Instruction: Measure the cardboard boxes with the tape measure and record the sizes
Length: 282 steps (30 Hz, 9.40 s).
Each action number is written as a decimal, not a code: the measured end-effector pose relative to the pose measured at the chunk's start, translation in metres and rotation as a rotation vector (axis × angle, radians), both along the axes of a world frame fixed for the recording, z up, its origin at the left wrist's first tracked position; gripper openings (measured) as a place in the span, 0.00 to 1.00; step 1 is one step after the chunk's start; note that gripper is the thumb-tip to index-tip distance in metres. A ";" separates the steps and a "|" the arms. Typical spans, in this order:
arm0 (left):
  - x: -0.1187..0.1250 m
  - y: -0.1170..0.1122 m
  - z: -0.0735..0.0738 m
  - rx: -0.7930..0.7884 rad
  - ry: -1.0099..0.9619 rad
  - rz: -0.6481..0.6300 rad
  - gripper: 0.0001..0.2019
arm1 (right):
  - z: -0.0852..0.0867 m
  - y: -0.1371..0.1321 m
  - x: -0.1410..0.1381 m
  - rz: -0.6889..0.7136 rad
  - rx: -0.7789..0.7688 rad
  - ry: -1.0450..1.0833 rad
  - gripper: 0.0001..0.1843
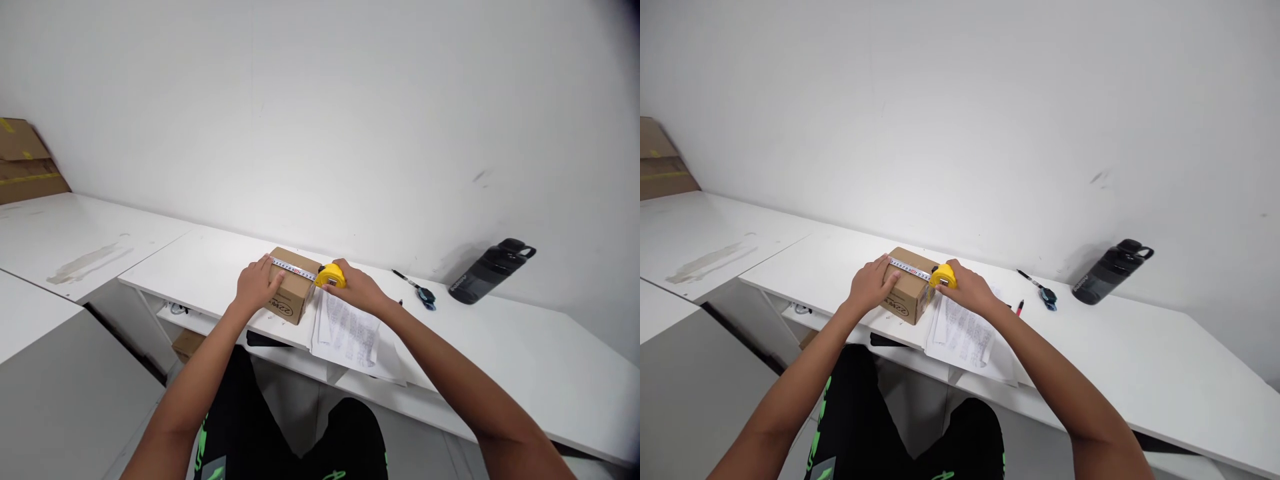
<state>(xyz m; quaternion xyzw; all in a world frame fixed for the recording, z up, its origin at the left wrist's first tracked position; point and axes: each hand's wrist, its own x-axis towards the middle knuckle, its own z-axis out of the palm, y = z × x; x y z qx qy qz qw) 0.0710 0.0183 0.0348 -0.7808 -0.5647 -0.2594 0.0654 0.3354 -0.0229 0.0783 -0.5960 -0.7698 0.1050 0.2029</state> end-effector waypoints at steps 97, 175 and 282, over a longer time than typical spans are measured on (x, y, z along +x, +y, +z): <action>0.040 0.061 0.042 -0.514 -0.124 0.212 0.36 | -0.043 -0.066 -0.093 -0.358 0.315 -0.042 0.25; -0.018 -0.047 -0.041 -0.105 -1.258 -0.012 0.33 | 0.037 0.071 -0.131 0.744 -0.056 0.235 0.32; 0.235 0.007 -0.087 -0.596 -0.365 -1.145 0.28 | -0.139 0.020 0.169 -0.300 -0.085 0.864 0.30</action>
